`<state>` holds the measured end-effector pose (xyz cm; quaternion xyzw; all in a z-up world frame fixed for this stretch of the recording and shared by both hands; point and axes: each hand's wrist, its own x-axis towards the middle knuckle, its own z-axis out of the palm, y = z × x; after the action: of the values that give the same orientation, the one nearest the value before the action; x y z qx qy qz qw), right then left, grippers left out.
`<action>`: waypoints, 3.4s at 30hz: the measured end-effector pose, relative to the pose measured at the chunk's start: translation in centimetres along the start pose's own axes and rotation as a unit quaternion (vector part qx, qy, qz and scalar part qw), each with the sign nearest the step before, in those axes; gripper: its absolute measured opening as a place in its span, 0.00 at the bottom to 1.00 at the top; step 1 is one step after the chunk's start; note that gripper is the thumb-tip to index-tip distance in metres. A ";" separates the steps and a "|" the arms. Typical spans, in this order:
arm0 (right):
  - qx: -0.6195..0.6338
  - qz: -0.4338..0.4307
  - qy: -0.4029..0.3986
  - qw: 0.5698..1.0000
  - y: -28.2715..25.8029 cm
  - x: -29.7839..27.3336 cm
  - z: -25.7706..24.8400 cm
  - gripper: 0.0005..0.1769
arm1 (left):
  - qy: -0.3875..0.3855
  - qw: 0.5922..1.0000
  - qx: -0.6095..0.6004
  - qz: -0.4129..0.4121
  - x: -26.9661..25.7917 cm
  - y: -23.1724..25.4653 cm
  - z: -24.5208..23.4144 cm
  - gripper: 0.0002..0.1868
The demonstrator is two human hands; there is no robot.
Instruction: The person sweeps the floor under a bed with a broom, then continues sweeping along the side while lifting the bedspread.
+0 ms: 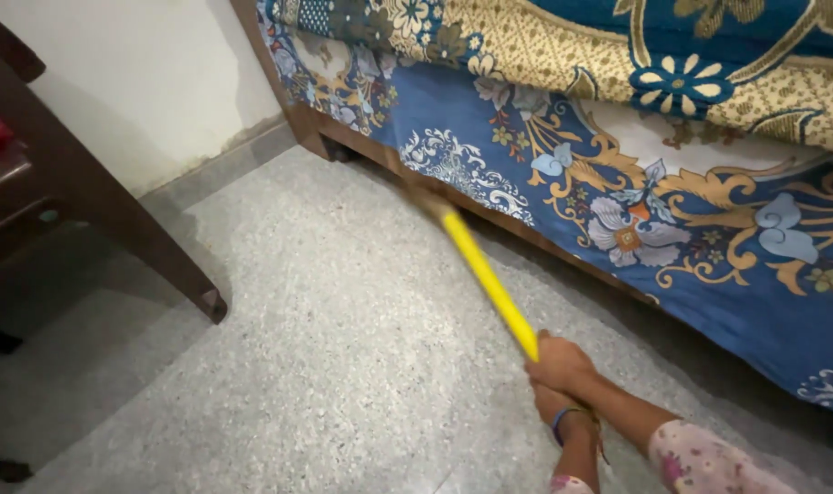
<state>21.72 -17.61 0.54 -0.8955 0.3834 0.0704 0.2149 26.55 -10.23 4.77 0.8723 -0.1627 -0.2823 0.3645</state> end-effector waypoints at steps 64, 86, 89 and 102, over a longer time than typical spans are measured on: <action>0.101 0.112 0.087 0.985 -1.7 3.8 5.7 0.36 | -0.071 0.995 -0.046 -0.047 0.6 -7.8 -0.4 0.19; 0.101 0.108 0.057 0.987 -1.4 -2.2 1.4 0.35 | -0.019 0.978 -0.183 -0.098 -2.1 -6.4 5.1 0.25; 0.141 0.192 0.146 0.960 3.4 -1.2 2.4 0.37 | -0.090 0.996 -0.023 0.015 -2.5 -4.7 5.2 0.26; 0.135 0.197 0.090 0.967 1.5 3.0 5.4 0.36 | -0.138 0.987 0.072 0.047 1.2 -7.4 3.9 0.24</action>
<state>22.92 -18.15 -5.73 -0.7678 0.5758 -0.0224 0.2801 25.67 -7.85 -3.30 0.8401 -0.2725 -0.3702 0.2880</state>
